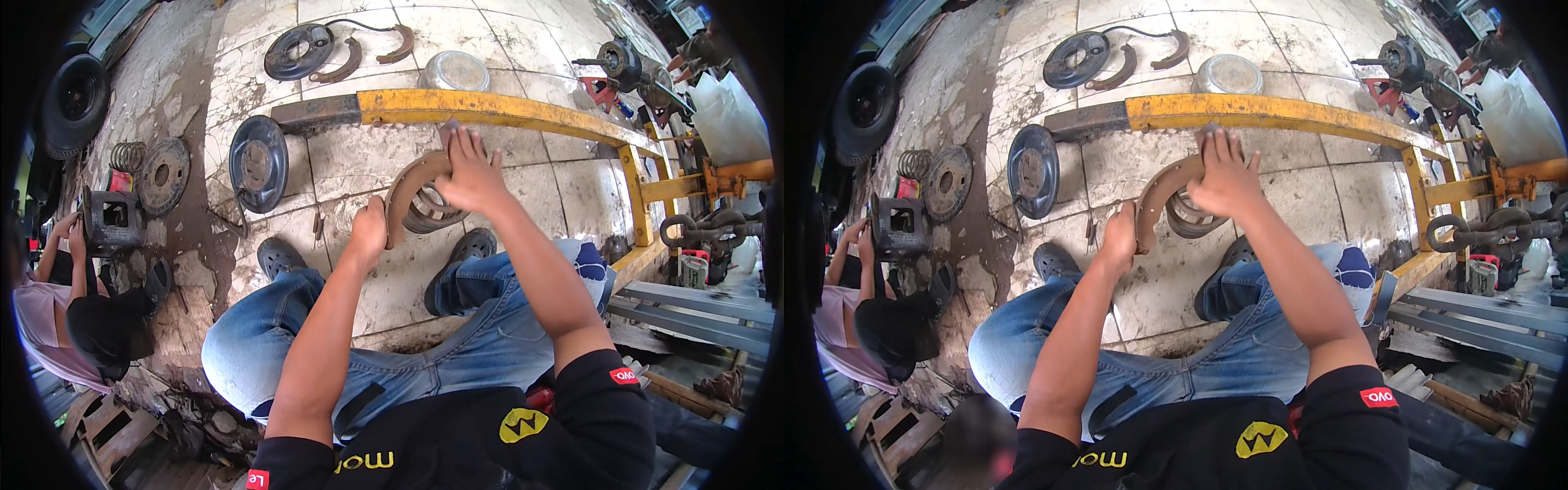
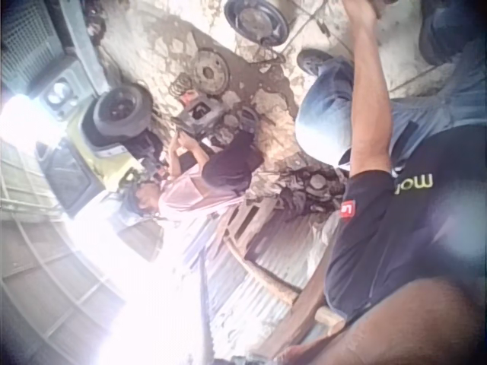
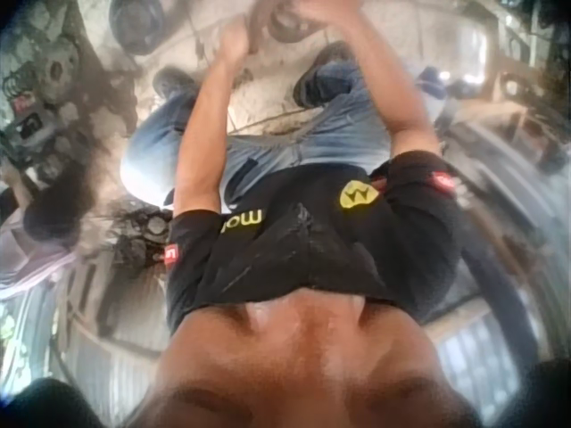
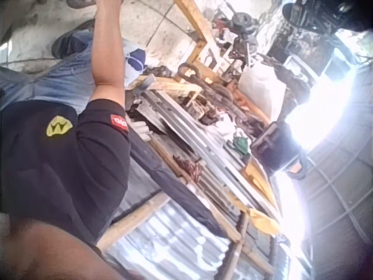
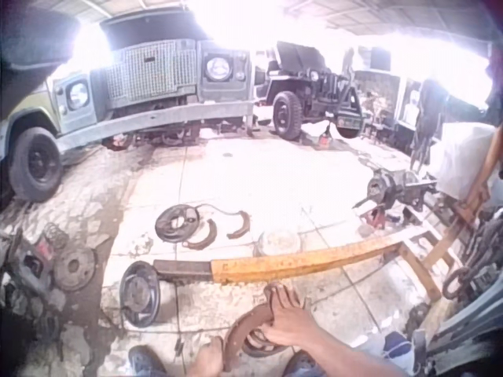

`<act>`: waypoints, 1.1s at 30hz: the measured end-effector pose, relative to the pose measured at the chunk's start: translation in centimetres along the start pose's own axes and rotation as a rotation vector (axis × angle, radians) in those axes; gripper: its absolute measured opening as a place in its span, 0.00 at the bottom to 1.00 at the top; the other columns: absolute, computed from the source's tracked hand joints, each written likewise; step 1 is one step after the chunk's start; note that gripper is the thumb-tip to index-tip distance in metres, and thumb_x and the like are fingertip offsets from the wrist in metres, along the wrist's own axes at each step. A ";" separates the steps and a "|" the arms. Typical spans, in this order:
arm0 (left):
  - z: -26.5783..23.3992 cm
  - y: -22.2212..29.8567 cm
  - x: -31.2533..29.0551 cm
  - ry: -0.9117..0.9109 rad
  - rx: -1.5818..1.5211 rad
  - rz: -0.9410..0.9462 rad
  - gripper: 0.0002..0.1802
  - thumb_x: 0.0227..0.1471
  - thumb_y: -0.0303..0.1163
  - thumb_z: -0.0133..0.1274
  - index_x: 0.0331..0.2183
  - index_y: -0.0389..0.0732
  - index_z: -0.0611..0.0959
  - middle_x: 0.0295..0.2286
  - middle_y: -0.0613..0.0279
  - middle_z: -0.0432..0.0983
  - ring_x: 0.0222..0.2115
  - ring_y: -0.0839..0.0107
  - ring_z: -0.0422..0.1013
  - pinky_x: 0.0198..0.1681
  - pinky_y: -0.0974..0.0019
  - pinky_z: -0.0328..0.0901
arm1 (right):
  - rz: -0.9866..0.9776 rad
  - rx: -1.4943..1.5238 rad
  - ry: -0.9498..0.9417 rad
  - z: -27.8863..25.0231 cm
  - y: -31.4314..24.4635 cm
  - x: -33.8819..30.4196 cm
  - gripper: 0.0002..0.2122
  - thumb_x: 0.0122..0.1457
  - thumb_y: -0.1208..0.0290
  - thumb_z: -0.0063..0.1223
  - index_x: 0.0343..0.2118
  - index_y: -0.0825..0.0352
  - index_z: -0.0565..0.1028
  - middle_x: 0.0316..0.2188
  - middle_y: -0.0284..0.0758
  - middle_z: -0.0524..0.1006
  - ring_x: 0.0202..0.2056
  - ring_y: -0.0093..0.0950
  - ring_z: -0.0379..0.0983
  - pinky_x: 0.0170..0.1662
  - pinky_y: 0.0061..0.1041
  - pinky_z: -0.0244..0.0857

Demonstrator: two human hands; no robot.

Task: The person scrubs a brake shoe and a brake drum with a sanding block while sitting on the floor of a workshop. The person repeatedly rubs the sanding block over the surfaces of the parts to remove rust or debris.

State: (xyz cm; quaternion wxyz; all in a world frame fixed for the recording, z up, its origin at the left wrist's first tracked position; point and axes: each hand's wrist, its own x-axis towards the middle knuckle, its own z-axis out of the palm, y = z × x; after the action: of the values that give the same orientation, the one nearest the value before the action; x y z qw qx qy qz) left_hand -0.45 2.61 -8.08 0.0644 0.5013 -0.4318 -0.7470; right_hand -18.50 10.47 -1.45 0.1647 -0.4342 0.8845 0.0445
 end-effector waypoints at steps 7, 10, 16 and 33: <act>0.2 0.5 -0.3 -0.040 -0.040 0.010 0.22 0.60 0.45 0.35 0.31 0.36 0.75 0.20 0.58 0.69 0.15 0.69 0.64 0.16 0.62 0.59 | 0.046 0.089 0.097 1.5 0.5 -0.1 0.43 0.59 0.34 0.27 0.66 0.68 0.44 0.69 0.42 0.41 0.69 0.39 0.34 0.66 0.56 0.27; 0.7 0.9 -0.9 0.040 -0.010 -0.027 0.22 0.60 0.45 0.36 0.32 0.37 0.75 0.19 0.58 0.68 0.15 0.69 0.64 0.16 0.63 0.58 | 0.024 0.036 0.090 1.9 0.0 -1.3 0.44 0.59 0.33 0.26 0.66 0.70 0.45 0.68 0.43 0.42 0.69 0.40 0.35 0.65 0.57 0.28; 0.0 0.2 0.3 0.002 -0.027 0.005 0.21 0.60 0.45 0.35 0.31 0.39 0.75 0.19 0.58 0.68 0.13 0.69 0.63 0.15 0.63 0.56 | 0.090 0.066 0.092 1.4 0.7 -0.3 0.45 0.59 0.33 0.26 0.66 0.70 0.45 0.68 0.43 0.43 0.69 0.41 0.35 0.65 0.57 0.29; 0.1 0.0 0.0 -0.016 -0.032 -0.003 0.21 0.61 0.44 0.35 0.31 0.39 0.74 0.17 0.60 0.67 0.12 0.70 0.62 0.14 0.64 0.57 | 0.084 0.062 0.131 1.9 0.8 -0.2 0.45 0.59 0.33 0.26 0.65 0.74 0.46 0.67 0.47 0.44 0.68 0.43 0.38 0.65 0.56 0.29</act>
State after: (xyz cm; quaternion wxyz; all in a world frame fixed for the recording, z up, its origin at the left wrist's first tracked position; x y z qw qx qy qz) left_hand -0.54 2.70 -8.06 0.0681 0.4949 -0.4195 -0.7579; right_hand -18.55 11.55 -3.18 0.1177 -0.3935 0.9118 -0.0046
